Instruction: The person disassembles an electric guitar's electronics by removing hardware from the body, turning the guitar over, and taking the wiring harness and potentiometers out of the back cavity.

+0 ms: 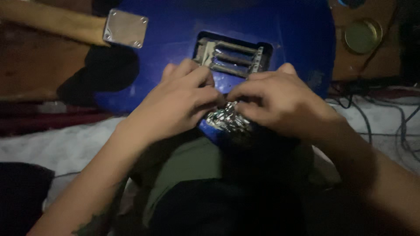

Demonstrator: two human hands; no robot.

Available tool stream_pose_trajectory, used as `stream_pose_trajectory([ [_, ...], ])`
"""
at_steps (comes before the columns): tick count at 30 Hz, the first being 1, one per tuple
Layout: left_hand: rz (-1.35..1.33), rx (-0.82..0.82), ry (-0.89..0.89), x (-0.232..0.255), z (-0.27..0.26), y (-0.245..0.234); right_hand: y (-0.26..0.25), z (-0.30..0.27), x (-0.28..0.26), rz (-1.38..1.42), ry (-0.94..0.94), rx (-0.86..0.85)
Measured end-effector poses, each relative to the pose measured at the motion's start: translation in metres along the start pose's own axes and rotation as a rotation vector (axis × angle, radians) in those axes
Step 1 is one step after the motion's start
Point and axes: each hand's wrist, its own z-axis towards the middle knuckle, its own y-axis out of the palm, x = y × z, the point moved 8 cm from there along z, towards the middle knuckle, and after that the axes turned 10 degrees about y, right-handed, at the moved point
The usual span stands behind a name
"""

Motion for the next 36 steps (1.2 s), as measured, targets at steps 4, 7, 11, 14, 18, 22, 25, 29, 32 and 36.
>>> stream_pose_trajectory([
  [4,0.005,0.102,-0.002,0.005,-0.016,-0.002,0.009,-0.003,0.01,-0.008,0.107,0.019],
  [7,0.064,0.294,-0.032,0.024,-0.04,-0.011,0.005,-0.011,0.009,0.113,0.027,0.107],
  [11,-0.011,0.407,-0.016,0.056,-0.063,-0.006,0.003,-0.04,0.011,0.26,-0.038,0.236],
  [14,-0.058,0.407,0.027,0.07,-0.073,-0.004,0.008,-0.064,-0.008,-0.025,-0.24,0.252],
  [18,-0.085,0.448,-0.009,0.067,-0.078,-0.002,0.019,-0.064,-0.02,-0.323,-0.275,0.141],
  [22,-0.133,0.44,-0.031,0.065,-0.081,0.007,0.034,-0.052,-0.02,-0.691,-0.123,-0.174],
  [25,-0.143,0.453,-0.05,0.067,-0.084,0.009,0.036,-0.048,-0.043,-0.9,-0.193,-0.253],
  [29,-0.114,0.48,-0.025,0.07,-0.082,0.006,0.037,-0.046,-0.059,-1.038,-0.161,-0.351],
  [32,-0.1,0.472,-0.052,0.07,-0.084,0.006,0.038,-0.045,-0.063,-1.115,-0.173,-0.41],
  [36,-0.139,0.489,-0.056,0.071,-0.086,0.006,0.038,-0.046,-0.065,-1.094,-0.197,-0.435],
])
